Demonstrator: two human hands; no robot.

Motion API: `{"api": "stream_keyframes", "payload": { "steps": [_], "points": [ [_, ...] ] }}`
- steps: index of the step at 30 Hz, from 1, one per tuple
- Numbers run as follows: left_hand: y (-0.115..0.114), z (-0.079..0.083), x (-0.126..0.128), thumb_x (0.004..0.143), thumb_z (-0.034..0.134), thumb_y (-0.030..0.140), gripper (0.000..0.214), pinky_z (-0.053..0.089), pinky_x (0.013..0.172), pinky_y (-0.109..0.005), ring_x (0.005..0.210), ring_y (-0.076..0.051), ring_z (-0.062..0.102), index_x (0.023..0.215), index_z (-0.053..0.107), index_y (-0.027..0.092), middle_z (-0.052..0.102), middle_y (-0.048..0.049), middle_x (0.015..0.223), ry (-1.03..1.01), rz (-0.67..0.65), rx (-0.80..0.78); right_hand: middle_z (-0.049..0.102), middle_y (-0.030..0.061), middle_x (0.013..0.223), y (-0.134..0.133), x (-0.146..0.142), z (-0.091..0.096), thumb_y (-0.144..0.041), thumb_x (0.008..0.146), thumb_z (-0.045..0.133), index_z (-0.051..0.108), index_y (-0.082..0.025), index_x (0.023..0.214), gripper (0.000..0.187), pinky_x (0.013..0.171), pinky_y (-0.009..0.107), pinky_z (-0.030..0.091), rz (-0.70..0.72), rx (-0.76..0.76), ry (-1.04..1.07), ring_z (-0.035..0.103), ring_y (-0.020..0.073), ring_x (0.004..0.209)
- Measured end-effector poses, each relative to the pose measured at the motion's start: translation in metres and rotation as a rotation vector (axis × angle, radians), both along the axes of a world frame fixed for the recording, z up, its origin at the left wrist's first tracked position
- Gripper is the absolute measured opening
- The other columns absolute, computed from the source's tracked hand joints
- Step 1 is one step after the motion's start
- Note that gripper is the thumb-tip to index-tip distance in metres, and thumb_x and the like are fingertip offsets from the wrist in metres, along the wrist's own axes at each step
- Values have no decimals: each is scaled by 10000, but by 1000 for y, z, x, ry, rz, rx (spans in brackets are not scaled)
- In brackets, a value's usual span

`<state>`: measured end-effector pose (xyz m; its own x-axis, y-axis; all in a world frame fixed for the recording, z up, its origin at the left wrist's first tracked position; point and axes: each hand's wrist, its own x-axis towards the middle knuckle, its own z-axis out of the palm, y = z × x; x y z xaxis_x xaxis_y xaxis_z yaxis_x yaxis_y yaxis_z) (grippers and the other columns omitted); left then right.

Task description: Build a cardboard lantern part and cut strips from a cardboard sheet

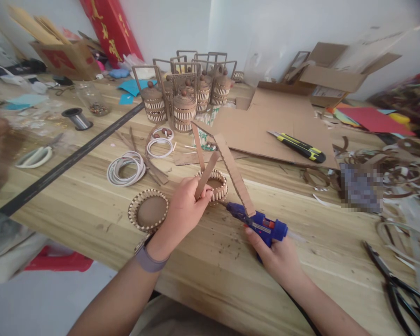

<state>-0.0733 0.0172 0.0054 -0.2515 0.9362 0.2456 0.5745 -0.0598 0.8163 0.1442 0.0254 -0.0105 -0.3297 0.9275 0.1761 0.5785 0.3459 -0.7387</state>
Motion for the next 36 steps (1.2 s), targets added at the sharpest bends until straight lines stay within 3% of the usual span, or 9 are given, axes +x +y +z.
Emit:
{"api": "stream_keyframes", "payload": {
  "steps": [11, 23, 32, 36],
  "points": [
    [0, -2, -1, 835, 574, 171, 177, 488, 733, -325, 811, -194, 636, 688, 484, 212, 670, -19, 841, -3, -1, 7, 695, 22, 589, 0, 2, -2, -456, 824, 520, 685, -215, 730, 307, 478, 293, 528, -16, 4, -25, 628, 209, 511],
    [0, -2, -2, 840, 565, 166, 180, 497, 737, -328, 821, -194, 641, 690, 478, 214, 671, -18, 848, -14, -12, 6, 772, 70, 805, 0, 3, -7, -454, 834, 541, 754, -192, 901, 344, 597, 327, 580, -27, 16, 0, 706, 259, 712],
    [0, 0, -1, 832, 573, 153, 240, 493, 742, -331, 828, -197, 644, 653, 425, 216, 677, -19, 848, -10, 16, -15, 711, 33, 615, 1, 5, -4, -456, 833, 532, 731, -200, 809, 326, 529, 318, 561, -19, 7, 19, 665, 227, 557],
    [0, 0, -1, 829, 573, 150, 237, 493, 754, -338, 833, -202, 644, 654, 427, 216, 680, -22, 850, -8, 11, -7, 739, 38, 656, -1, 4, -5, -439, 819, 542, 729, -199, 792, 305, 536, 307, 566, 0, 4, 36, 681, 224, 575]
  ]
}}
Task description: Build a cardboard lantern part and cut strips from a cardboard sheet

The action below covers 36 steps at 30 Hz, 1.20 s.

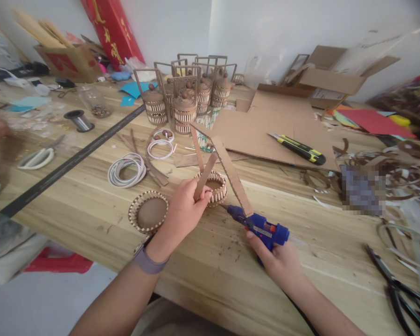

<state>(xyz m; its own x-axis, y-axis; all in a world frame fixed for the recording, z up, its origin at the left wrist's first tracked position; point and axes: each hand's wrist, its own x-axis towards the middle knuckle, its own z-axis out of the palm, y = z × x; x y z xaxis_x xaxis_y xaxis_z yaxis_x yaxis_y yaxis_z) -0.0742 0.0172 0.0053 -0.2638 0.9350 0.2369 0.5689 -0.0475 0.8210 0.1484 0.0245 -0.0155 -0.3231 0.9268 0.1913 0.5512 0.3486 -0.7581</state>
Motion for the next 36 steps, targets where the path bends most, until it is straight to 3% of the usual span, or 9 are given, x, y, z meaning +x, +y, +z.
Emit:
{"api": "stream_keyframes", "payload": {
  "steps": [12, 23, 28, 30, 33, 36],
  "points": [
    [0, -1, 0, 832, 580, 156, 181, 500, 746, -328, 825, -196, 645, 689, 488, 215, 683, -17, 848, 11, -3, 1, 756, 50, 686, 1, 0, -3, -493, 805, 536, 721, -213, 784, 336, 509, 308, 553, -32, 2, -55, 698, 242, 602],
    [0, 3, 0, 829, 562, 139, 243, 497, 733, -334, 830, -207, 650, 652, 415, 219, 681, -29, 838, -17, -18, -6, 744, 49, 654, 0, -3, 1, -488, 802, 520, 722, -207, 756, 348, 476, 311, 535, -64, 29, -82, 674, 239, 553],
    [0, 3, -1, 829, 564, 128, 251, 492, 737, -330, 834, -206, 644, 650, 413, 218, 671, -27, 836, -3, -14, -4, 745, 61, 713, 1, -1, -3, -504, 780, 572, 737, -198, 830, 351, 544, 329, 541, -125, -13, -10, 668, 247, 627],
    [1, 3, -1, 831, 561, 121, 237, 489, 733, -331, 827, -208, 638, 660, 429, 217, 665, -26, 830, 12, -19, -8, 708, 51, 663, 4, 3, -3, -533, 772, 613, 721, -196, 801, 355, 532, 319, 517, -172, -118, 70, 633, 227, 599],
    [1, 2, 1, 831, 556, 105, 201, 489, 745, -342, 841, -219, 628, 686, 467, 212, 646, -33, 825, 72, -38, -4, 619, 12, 582, 9, 12, 2, -570, 757, 680, 678, -181, 751, 389, 471, 271, 457, -229, -427, 324, 542, 154, 506],
    [0, 1, 3, 833, 555, 104, 151, 491, 785, -363, 899, -239, 613, 723, 521, 201, 626, -52, 839, 164, -57, 20, 691, 32, 807, 11, 26, 15, -436, 639, 846, 695, -192, 910, 394, 589, 268, 534, -175, -768, 582, 639, 167, 698]
  ]
}}
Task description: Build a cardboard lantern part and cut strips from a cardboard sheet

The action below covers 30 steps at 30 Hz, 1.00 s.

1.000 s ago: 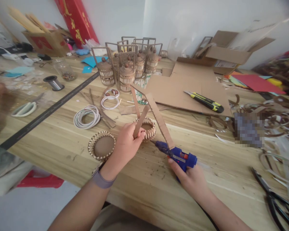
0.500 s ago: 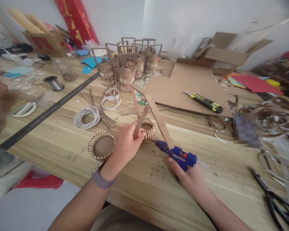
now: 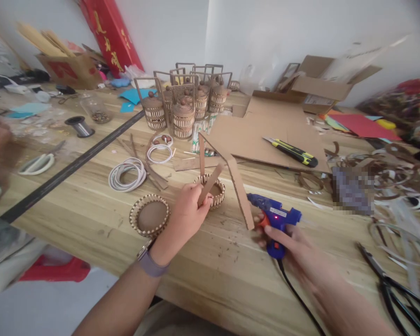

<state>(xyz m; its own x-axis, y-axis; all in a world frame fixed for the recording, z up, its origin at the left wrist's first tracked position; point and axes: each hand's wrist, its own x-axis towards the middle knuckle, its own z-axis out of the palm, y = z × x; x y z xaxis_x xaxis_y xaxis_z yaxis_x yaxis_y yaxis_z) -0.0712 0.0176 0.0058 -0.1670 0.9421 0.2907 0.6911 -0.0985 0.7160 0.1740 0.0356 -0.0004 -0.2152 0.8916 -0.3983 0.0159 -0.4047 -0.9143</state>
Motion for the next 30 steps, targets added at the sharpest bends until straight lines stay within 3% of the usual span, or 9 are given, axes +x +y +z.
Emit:
{"api": "stream_keyframes", "payload": {
  "steps": [4, 11, 15, 19, 21, 24, 27, 30],
  "points": [
    [-2, -4, 2, 837, 546, 106, 133, 490, 799, -366, 888, -233, 617, 748, 538, 204, 647, -45, 836, -18, -29, 26, 716, 50, 998, -3, 16, 12, -284, 534, 918, 709, -232, 954, 472, 798, 327, 579, 48, -190, 107, 670, 225, 973],
    [-9, 3, 4, 839, 511, 171, 100, 472, 866, -359, 974, -208, 633, 773, 456, 223, 689, -50, 991, -260, 121, 71, 718, 73, 1078, -9, 21, 13, -293, 562, 905, 715, -232, 972, 457, 859, 311, 563, 109, -172, 95, 645, 256, 1110],
    [-23, 13, 8, 856, 517, 287, 117, 479, 761, -320, 860, -187, 644, 800, 430, 230, 683, -33, 926, -415, 137, -7, 691, 85, 1159, -9, 26, 10, -360, 670, 853, 687, -235, 1063, 444, 919, 326, 545, 128, -179, 65, 647, 233, 1104],
    [-45, 16, 11, 844, 515, 338, 143, 451, 646, -282, 704, -159, 604, 803, 424, 235, 653, -3, 818, -462, 127, -120, 670, 77, 1133, -10, 36, 11, -436, 797, 742, 629, -279, 1203, 450, 724, 295, 575, 229, -204, -28, 673, 216, 999],
    [-55, 16, 12, 839, 512, 351, 146, 433, 604, -271, 623, -143, 562, 807, 430, 235, 625, 18, 755, -478, 118, -212, 676, 74, 1107, -11, 38, 14, -426, 791, 746, 624, -277, 1225, 475, 716, 267, 562, 242, -189, -39, 669, 203, 990],
    [-69, 15, 16, 841, 508, 375, 163, 418, 573, -262, 574, -136, 522, 816, 432, 234, 599, 31, 707, -523, 72, -327, 686, 80, 1130, -8, 42, 18, -417, 726, 781, 630, -263, 1232, 550, 845, 305, 554, 262, -170, -60, 657, 227, 1050],
    [-81, 17, 21, 881, 480, 420, 197, 421, 592, -265, 610, -147, 537, 838, 442, 231, 588, 28, 705, -533, -20, -441, 699, 101, 1108, -2, 47, 20, -541, 697, 733, 637, -240, 1220, 611, 945, 421, 526, 285, -29, -314, 651, 282, 1056],
    [-89, 21, 29, 930, 425, 448, 230, 425, 649, -271, 662, -153, 555, 867, 455, 229, 583, 27, 715, -518, -135, -542, 659, 148, 1159, 5, 48, 26, -663, 692, 639, 656, -218, 1180, 661, 828, 469, 558, 176, 369, -731, 636, 333, 1039]
  ]
}}
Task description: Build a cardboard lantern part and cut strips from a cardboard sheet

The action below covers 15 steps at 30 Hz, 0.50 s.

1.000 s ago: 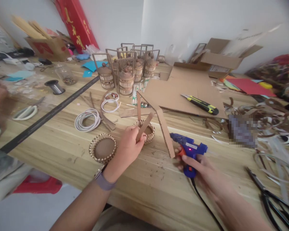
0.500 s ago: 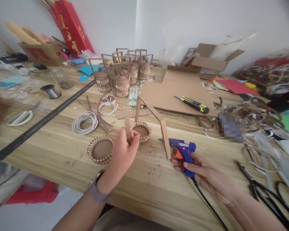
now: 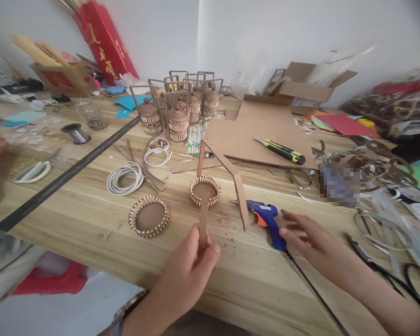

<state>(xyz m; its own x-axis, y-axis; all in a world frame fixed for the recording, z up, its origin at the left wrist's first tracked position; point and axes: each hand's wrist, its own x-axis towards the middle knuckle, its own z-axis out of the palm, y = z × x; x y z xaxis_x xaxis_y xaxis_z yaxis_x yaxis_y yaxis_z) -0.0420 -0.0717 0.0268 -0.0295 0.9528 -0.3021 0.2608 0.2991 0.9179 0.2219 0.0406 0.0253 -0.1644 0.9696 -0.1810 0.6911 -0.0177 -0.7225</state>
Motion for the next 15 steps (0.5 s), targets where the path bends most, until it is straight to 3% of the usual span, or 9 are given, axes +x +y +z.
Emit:
{"api": "stream_keyframes", "payload": {
  "steps": [2, 3, 7, 10, 12, 15],
  "points": [
    [0, 2, 7, 949, 394, 421, 217, 424, 688, -272, 686, -153, 559, 862, 445, 229, 577, 29, 712, -18, -98, -30, 654, 152, 1138, 3, -9, 7, -660, 741, 584, 681, -226, 1115, 581, 708, 422, 563, 61, 182, -102, 636, 322, 996],
    [2, 3, 11, 953, 383, 394, 199, 421, 702, -273, 697, -154, 562, 852, 434, 230, 574, 29, 711, -20, -142, -43, 672, 138, 1072, 4, -18, 9, -640, 779, 559, 694, -233, 1071, 518, 676, 395, 552, 136, 171, -89, 643, 296, 940],
    [22, 0, 24, 944, 364, 279, 151, 411, 730, -281, 729, -162, 565, 801, 375, 234, 552, 27, 700, 39, -292, -71, 683, 48, 830, 10, -60, 9, -573, 760, 657, 683, -220, 882, 374, 672, 317, 508, 412, -210, 267, 608, 179, 724],
    [37, -2, 25, 938, 356, 239, 117, 426, 736, -292, 726, -172, 582, 826, 388, 228, 553, 22, 682, 110, -388, -82, 585, -18, 646, 20, -80, 3, -539, 690, 742, 622, -200, 723, 361, 530, 246, 408, 442, -383, 491, 480, 105, 562],
    [41, 0, 19, 942, 409, 299, 106, 444, 738, -315, 764, -199, 602, 888, 440, 213, 605, -12, 754, 244, -425, -27, 550, -32, 615, 28, -82, 4, -511, 690, 757, 597, -199, 690, 352, 514, 235, 380, 447, -375, 516, 449, 94, 546],
    [42, 9, 0, 910, 550, 386, 209, 456, 785, -389, 883, -275, 602, 962, 526, 185, 646, -97, 928, 649, -360, 201, 556, -26, 654, 41, -77, 17, -500, 761, 711, 590, -210, 712, 317, 547, 248, 409, 462, -207, 452, 477, 110, 578]
  ]
}}
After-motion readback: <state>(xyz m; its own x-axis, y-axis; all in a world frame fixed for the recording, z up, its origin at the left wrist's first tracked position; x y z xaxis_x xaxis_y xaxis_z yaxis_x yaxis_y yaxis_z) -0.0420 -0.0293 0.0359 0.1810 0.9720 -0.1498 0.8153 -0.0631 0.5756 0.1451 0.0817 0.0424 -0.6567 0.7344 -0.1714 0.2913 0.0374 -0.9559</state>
